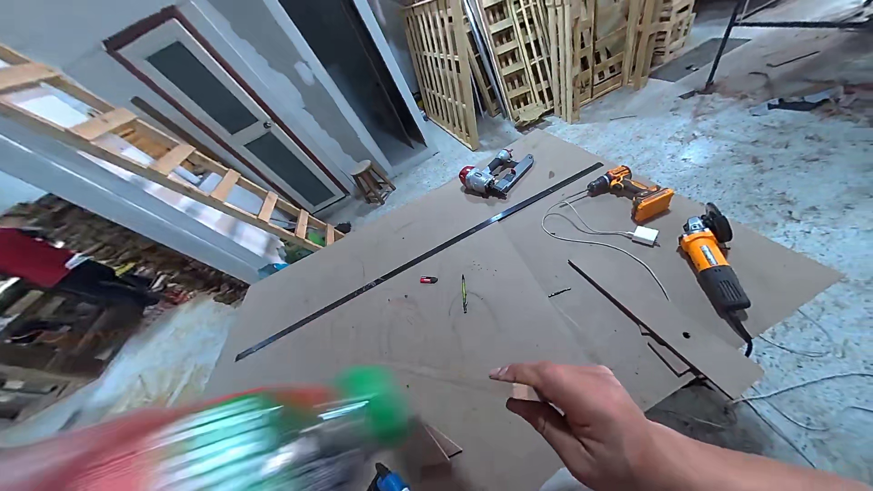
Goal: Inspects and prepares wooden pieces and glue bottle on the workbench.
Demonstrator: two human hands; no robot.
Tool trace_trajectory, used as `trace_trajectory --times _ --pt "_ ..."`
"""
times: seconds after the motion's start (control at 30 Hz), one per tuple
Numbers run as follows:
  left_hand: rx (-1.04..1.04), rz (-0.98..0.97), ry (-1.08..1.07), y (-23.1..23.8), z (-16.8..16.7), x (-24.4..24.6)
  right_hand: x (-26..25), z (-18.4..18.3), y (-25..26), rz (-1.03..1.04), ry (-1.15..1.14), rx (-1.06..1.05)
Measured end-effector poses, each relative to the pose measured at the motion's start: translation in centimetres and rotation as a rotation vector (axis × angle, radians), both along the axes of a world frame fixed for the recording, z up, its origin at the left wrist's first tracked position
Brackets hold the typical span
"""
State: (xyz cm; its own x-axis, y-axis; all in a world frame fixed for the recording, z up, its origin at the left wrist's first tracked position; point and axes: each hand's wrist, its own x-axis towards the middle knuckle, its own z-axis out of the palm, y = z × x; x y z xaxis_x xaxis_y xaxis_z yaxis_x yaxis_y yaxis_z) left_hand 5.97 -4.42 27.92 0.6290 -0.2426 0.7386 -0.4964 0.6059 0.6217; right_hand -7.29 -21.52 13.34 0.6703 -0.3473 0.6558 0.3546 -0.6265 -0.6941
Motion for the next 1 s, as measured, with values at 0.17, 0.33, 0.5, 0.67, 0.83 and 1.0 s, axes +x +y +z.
trace_trajectory --times 0.17,0.33,0.5,0.67,0.83,1.0 --pt "0.001 -0.207 0.266 -3.6 -2.1 3.0 -0.4 0.4 0.1 -0.007 0.014 0.036" --pt "-0.089 -0.162 0.271 -3.3 -1.7 4.7 0.0 0.6 0.6 -0.025 0.043 0.014" --pt "-0.113 -0.379 0.409 -4.8 -3.2 4.0 0.2 1.4 1.0 -0.043 0.066 -0.005" --pt "-0.099 -0.374 0.396 -5.2 -3.6 4.4 0.3 2.0 1.1 -0.031 0.083 -0.005" --pt "-0.068 -0.286 0.416 -5.8 -3.5 3.8 0.3 2.2 0.8 -0.031 0.092 -0.006" --pt "-0.057 -0.312 0.393 -5.5 -3.5 4.3 0.3 2.0 0.5 -0.039 0.085 0.004"
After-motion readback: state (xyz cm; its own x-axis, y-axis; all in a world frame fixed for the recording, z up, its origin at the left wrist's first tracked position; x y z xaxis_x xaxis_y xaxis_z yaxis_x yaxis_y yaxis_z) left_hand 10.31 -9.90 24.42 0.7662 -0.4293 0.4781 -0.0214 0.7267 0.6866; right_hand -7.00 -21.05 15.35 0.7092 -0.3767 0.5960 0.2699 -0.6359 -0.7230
